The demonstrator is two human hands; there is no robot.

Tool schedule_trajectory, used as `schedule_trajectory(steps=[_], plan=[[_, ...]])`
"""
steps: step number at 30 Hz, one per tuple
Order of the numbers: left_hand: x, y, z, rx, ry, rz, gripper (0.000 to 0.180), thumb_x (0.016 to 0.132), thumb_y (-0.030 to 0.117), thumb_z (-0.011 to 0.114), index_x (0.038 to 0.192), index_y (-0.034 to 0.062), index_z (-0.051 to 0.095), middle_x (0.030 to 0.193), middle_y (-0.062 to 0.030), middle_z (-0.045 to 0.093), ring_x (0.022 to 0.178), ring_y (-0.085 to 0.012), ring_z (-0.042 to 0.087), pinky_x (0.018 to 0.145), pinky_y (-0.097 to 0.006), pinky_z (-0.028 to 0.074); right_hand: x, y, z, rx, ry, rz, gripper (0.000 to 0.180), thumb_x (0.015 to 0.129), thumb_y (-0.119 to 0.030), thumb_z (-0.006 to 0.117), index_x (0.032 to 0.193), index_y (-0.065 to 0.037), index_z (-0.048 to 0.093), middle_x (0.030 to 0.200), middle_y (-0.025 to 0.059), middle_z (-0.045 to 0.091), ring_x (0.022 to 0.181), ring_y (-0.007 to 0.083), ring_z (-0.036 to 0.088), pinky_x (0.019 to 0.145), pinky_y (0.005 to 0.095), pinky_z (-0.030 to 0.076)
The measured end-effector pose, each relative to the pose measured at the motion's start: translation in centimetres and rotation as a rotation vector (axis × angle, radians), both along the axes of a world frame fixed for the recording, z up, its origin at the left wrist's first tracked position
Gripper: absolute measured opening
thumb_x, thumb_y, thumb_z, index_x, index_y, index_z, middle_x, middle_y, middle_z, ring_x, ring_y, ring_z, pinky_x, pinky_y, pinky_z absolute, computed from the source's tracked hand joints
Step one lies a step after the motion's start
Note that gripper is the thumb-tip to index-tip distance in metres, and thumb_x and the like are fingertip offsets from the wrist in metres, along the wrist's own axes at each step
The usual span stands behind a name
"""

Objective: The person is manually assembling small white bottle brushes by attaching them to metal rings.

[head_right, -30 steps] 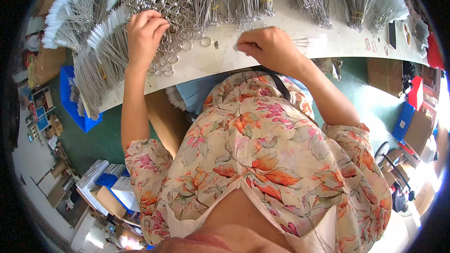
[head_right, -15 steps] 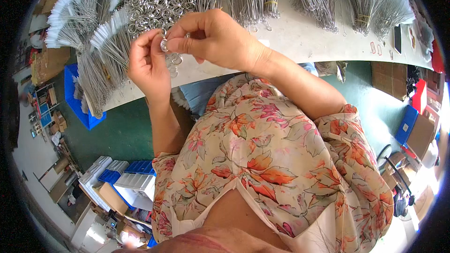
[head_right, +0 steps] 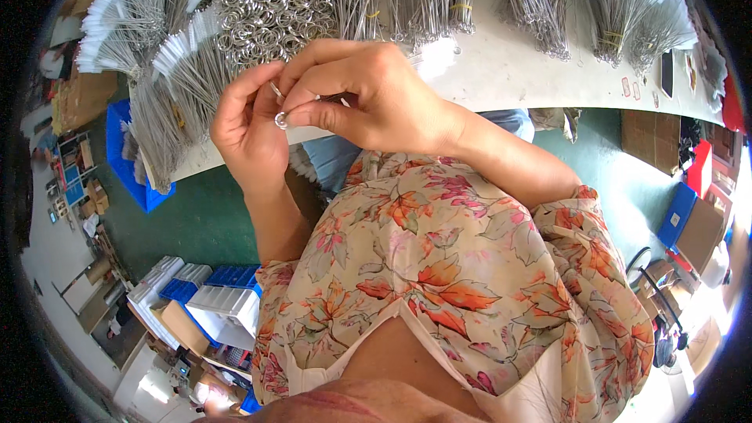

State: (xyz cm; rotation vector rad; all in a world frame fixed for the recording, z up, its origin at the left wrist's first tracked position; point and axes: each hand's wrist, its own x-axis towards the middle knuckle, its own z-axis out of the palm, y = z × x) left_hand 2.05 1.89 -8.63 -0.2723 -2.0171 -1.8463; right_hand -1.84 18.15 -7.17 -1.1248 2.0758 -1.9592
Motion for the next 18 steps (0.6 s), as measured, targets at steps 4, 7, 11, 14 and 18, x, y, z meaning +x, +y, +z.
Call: schedule_trajectory(steps=[4,7,11,14,18], plan=[[-0.3,-0.7,0.4,-0.622,0.472,0.128,0.015,0.085,-0.004,0.055,0.097,-0.0023,0.062,0.09,-0.0076,0.06,0.074,-0.0111,0.056,0.062,-0.023,0.046,0.5,0.6,0.8,-0.074,-0.413,0.131,0.012,0.076,-0.006,0.067,0.087,-0.001,0.065,0.091,0.0084,0.061,0.071,0.0135,0.059,0.055,0.0224,0.047],[0.4,-0.1,0.8,-0.335,0.191,0.065,0.014,0.086,-0.002,0.054,0.098,-0.0035,0.061,0.09,-0.0088,0.06,0.078,-0.0129,0.057,0.064,-0.024,0.049,0.8,0.6,0.9,-0.049,-0.551,0.106,0.01,0.077,-0.006,0.067,0.085,-0.002,0.064,0.09,0.0078,0.061,0.068,0.0159,0.06,0.055,0.0242,0.048],[0.6,-0.9,1.0,0.557,-0.297,-0.378,0.018,0.084,0.0,0.058,0.101,-0.0066,0.058,0.099,-0.0154,0.06,0.088,-0.0169,0.06,0.074,-0.027,0.051,0.8,0.3,-0.7,0.027,0.388,-0.152,0.017,0.064,-0.004,0.068,0.081,-0.007,0.065,0.087,0.0021,0.062,0.062,0.02,0.059,0.054,0.0283,0.049],[0.8,-1.7,0.8,0.369,-0.261,-0.36,0.021,0.082,-0.005,0.057,0.103,-0.0082,0.058,0.103,-0.0176,0.06,0.091,-0.0179,0.06,0.074,-0.027,0.052,0.9,0.6,-0.9,0.145,0.606,-0.18,0.023,0.058,-0.004,0.068,0.08,-0.008,0.066,0.088,0.0006,0.062,0.062,0.019,0.06,0.054,0.0289,0.049],[1.5,-1.0,1.6,-0.029,-0.012,-0.111,0.03,0.076,-0.011,0.056,0.106,-0.0099,0.057,0.102,-0.0185,0.06,0.089,-0.0204,0.062,0.074,-0.028,0.054,0.9,0.5,-0.3,0.074,0.336,-0.115,0.012,0.071,-0.007,0.067,0.082,-0.007,0.067,0.088,0.0046,0.062,0.062,0.0174,0.059,0.056,0.027,0.048]])
